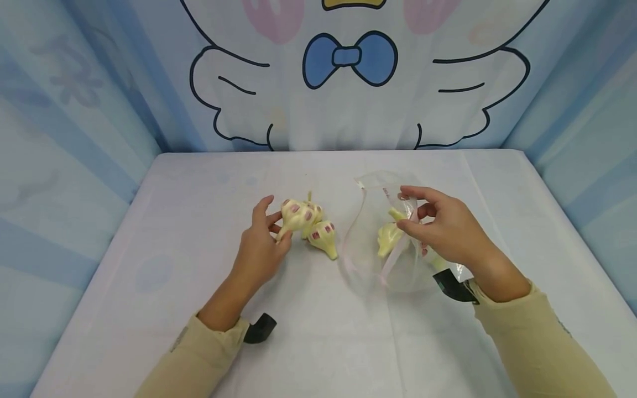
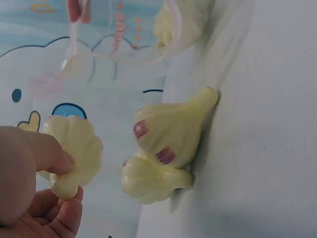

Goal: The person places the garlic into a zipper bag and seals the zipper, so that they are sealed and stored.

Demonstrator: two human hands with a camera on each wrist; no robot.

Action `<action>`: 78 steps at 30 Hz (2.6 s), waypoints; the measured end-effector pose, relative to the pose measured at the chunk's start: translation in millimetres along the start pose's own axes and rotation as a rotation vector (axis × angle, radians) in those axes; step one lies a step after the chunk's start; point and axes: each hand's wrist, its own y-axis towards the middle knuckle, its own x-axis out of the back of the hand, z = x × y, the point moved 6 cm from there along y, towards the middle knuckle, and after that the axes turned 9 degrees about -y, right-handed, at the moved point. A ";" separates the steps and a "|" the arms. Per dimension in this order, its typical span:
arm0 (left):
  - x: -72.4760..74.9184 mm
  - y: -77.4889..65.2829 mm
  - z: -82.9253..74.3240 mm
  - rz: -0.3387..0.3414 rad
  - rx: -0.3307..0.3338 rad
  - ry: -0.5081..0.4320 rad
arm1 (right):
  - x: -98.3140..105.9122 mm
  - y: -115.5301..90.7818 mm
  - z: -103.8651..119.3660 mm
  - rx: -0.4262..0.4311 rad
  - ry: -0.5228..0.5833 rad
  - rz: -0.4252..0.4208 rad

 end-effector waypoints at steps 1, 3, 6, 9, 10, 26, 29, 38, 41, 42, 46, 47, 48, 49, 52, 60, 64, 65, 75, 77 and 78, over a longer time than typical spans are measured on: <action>0.5 -0.6 -3.1 -0.005 -0.037 -0.001 | 0.1 0.2 -0.2 -0.003 0.000 0.001; 0.9 -2.0 -9.8 -0.009 -0.112 -0.002 | 0.2 0.6 -0.4 -0.007 0.001 0.005; 0.7 -4.3 -18.0 -0.005 -0.197 -0.005 | 0.4 1.2 -0.3 -0.008 0.001 0.007; -1.3 -6.7 -26.0 0.010 -0.256 -0.006 | 0.7 1.6 0.5 -0.002 -0.001 0.005; -2.2 -7.5 -28.6 0.014 -0.274 -0.003 | 0.8 1.7 0.7 -0.001 -0.002 0.004; -37.5 -18.6 -52.3 0.117 -0.420 -0.040 | -1.5 1.8 0.7 -0.018 -0.022 0.004; -41.8 -18.6 -54.0 0.122 -0.420 -0.045 | -1.7 1.5 0.5 -0.022 -0.018 0.005; -52.3 -17.0 -56.5 0.132 -0.403 -0.065 | -1.4 1.0 -0.1 -0.018 -0.013 0.003; -56.7 -15.7 -56.0 0.143 -0.401 -0.070 | -1.3 0.8 -0.1 -0.014 -0.008 0.004; -58.4 -15.2 -55.6 0.146 -0.401 -0.072 | -1.4 0.8 0.0 -0.013 -0.006 0.004; -64.1 -13.8 -53.5 0.151 -0.397 -0.079 | -1.8 0.7 0.6 -0.016 -0.002 0.009; -65.3 -13.4 -53.0 0.149 -0.396 -0.079 | -1.9 0.7 0.9 -0.016 -0.003 0.009; -66.7 -12.9 -52.5 0.149 -0.394 -0.078 | -2.0 0.7 1.2 -0.017 -0.005 0.009; -68.0 -12.5 -52.1 0.149 -0.390 -0.076 | -2.0 0.7 1.4 -0.017 -0.006 0.009; -72.4 -11.4 -52.0 0.161 -0.374 -0.057 | -2.0 0.4 2.1 -0.017 -0.008 0.005; -84.1 -12.6 -57.9 0.232 -0.348 0.007 | -2.8 0.1 4.6 0.003 -0.010 -0.009; -90.0 -13.9 -60.0 0.266 -0.318 0.025 | -3.9 0.6 5.9 0.012 0.001 -0.007; -91.7 -13.9 -60.4 0.275 -0.310 0.030 | -4.5 0.7 6.0 0.012 0.007 -0.005; -105.0 -9.4 -63.7 0.287 -0.343 0.079 | -8.4 -0.6 7.8 0.014 0.054 0.013; -106.6 -8.5 -62.8 0.280 -0.334 0.056 | -8.8 -0.8 8.1 0.012 0.061 0.017; -107.2 -8.0 -62.4 0.275 -0.330 0.040 | -8.9 -1.0 8.3 0.011 0.063 0.019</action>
